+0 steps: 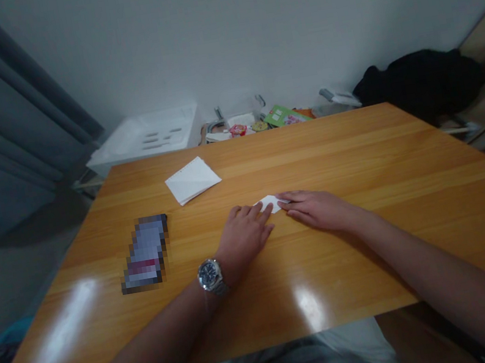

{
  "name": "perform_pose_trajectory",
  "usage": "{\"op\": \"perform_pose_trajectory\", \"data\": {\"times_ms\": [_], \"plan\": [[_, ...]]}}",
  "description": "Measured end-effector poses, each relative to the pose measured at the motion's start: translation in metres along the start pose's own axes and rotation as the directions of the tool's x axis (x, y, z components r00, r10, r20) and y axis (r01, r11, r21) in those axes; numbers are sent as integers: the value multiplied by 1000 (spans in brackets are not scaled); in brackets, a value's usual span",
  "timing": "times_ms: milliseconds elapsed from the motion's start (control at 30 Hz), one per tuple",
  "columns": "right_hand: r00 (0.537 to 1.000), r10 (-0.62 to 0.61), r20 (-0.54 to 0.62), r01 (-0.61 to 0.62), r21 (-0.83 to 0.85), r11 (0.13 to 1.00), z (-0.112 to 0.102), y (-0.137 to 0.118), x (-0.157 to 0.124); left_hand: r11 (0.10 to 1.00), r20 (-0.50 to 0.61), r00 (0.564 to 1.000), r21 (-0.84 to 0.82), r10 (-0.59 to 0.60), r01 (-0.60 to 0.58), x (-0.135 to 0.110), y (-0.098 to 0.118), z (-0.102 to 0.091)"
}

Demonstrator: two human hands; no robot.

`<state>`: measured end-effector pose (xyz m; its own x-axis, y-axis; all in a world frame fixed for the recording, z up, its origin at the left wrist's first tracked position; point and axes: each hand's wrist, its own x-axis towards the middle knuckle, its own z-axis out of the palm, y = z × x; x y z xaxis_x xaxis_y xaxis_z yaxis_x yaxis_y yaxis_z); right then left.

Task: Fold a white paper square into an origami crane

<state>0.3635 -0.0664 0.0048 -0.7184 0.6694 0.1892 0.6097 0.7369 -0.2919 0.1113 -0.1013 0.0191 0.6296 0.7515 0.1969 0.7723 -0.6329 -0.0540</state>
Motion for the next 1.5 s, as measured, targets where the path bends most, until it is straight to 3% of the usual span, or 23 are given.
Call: {"op": "perform_pose_trajectory", "data": {"times_ms": [700, 933, 1167, 1500], "plan": [[991, -63, -120, 66, 20, 998, 0, -6, 4, 987, -62, 998, -158, -26, 16, 6, -12, 8], [983, -128, -128, 147, 152, 977, -1, -16, 5, 978, -57, 994, -193, -96, 83, 4, -12, 9], [974, -58, -217, 90, 139, 986, 8, -6, 8, 958, -92, 995, -287, -33, 5, 5, -17, 15], [987, -51, -152, 61, 60, 996, 11, 0, 11, 947, -92, 995, -321, -31, 0, 7, -21, 10]]}}
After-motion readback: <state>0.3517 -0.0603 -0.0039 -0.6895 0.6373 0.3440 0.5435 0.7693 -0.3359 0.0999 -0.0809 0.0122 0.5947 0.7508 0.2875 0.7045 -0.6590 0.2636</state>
